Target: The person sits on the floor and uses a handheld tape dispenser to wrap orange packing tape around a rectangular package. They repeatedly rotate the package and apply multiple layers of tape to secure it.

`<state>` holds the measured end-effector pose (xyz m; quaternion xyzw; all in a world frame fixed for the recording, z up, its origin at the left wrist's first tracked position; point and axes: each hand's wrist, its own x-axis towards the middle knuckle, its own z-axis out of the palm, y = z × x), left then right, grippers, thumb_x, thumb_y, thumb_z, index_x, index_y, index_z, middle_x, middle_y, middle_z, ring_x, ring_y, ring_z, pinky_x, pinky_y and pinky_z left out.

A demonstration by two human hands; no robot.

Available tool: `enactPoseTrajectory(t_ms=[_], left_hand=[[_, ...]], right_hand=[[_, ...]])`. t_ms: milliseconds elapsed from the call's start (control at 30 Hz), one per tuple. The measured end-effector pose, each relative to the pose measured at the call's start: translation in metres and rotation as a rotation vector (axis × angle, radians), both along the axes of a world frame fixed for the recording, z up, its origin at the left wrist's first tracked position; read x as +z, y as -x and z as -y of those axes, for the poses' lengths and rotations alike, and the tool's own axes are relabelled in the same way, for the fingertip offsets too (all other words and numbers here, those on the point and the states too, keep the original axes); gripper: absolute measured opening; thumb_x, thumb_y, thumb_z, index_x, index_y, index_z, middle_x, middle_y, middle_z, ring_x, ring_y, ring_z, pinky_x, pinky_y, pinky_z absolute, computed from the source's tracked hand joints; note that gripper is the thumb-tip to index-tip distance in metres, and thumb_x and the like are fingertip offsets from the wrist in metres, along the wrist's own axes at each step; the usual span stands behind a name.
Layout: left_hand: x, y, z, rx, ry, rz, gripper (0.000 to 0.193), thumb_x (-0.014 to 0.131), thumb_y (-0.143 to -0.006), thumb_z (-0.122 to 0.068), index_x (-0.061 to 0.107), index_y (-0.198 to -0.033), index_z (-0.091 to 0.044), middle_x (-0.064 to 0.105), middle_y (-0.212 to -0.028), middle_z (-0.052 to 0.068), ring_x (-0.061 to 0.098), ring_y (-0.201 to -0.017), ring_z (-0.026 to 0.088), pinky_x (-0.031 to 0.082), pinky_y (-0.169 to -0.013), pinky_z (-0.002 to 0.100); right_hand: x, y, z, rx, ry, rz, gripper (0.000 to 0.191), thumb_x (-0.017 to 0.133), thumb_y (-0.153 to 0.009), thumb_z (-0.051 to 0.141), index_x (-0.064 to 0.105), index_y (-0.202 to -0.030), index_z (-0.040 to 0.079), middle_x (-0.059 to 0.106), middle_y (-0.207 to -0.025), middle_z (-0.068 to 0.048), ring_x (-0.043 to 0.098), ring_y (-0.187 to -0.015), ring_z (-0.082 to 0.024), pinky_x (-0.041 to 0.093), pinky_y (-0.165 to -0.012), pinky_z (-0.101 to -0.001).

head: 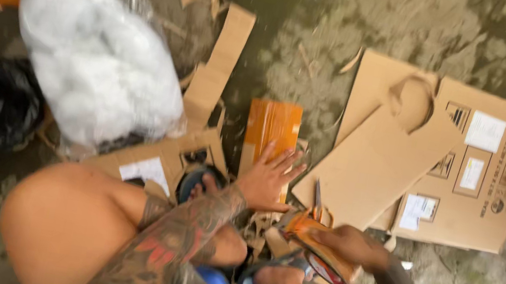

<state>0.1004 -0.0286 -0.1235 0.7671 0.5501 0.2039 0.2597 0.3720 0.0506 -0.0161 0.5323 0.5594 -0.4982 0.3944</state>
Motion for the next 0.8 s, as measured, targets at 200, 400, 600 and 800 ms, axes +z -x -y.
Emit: enactPoseTrajectory(t_ms=[200, 400, 600, 800], left_hand=[[0.003, 0.027, -0.064, 0.188, -0.024, -0.038, 0.052, 0.056, -0.103, -0.028, 0.051, -0.152, -0.014, 0.054, -0.158, 0.005, 0.041, -0.155, 0.021, 0.02, -0.134, 0.058], [0.008, 0.035, -0.098, 0.805, 0.574, 0.178, 0.128, 0.094, -0.065, -0.049, 0.014, -0.16, -0.017, 0.003, -0.167, 0.024, 0.009, -0.151, 0.048, 0.025, -0.11, 0.065], [-0.025, 0.054, -0.044, 0.906, 0.434, 0.842, 0.144, 0.101, -0.049, -0.037, 0.013, -0.161, -0.017, 0.023, -0.164, 0.028, 0.037, -0.147, 0.041, 0.044, -0.115, 0.051], [-0.061, 0.018, -0.04, 0.739, 0.264, 0.856, 0.147, 0.101, -0.059, -0.04, 0.004, -0.167, -0.013, 0.021, -0.17, 0.026, 0.026, -0.157, 0.04, 0.032, -0.124, 0.051]], right_hand=[[-0.02, -0.031, 0.051, -1.285, -0.277, -0.67, 0.044, 0.052, -0.107, 0.036, 0.066, -0.115, -0.005, 0.07, -0.085, -0.012, 0.065, -0.067, -0.019, 0.055, -0.06, -0.0334], [-0.079, -0.021, 0.062, -1.475, -0.242, -0.777, 0.045, 0.05, -0.106, 0.039, 0.063, -0.101, -0.004, 0.067, -0.074, -0.013, 0.065, -0.057, -0.022, 0.056, -0.053, -0.037], [-0.082, -0.001, 0.068, -1.356, -0.232, -0.789, 0.039, 0.054, -0.106, 0.029, 0.066, -0.11, -0.008, 0.07, -0.09, -0.009, 0.063, -0.074, -0.014, 0.053, -0.068, -0.0305], [-0.08, -0.002, 0.075, -1.453, -0.211, -0.794, 0.038, 0.053, -0.101, 0.029, 0.064, -0.111, -0.006, 0.072, -0.094, -0.009, 0.069, -0.08, -0.014, 0.057, -0.074, -0.0304]])
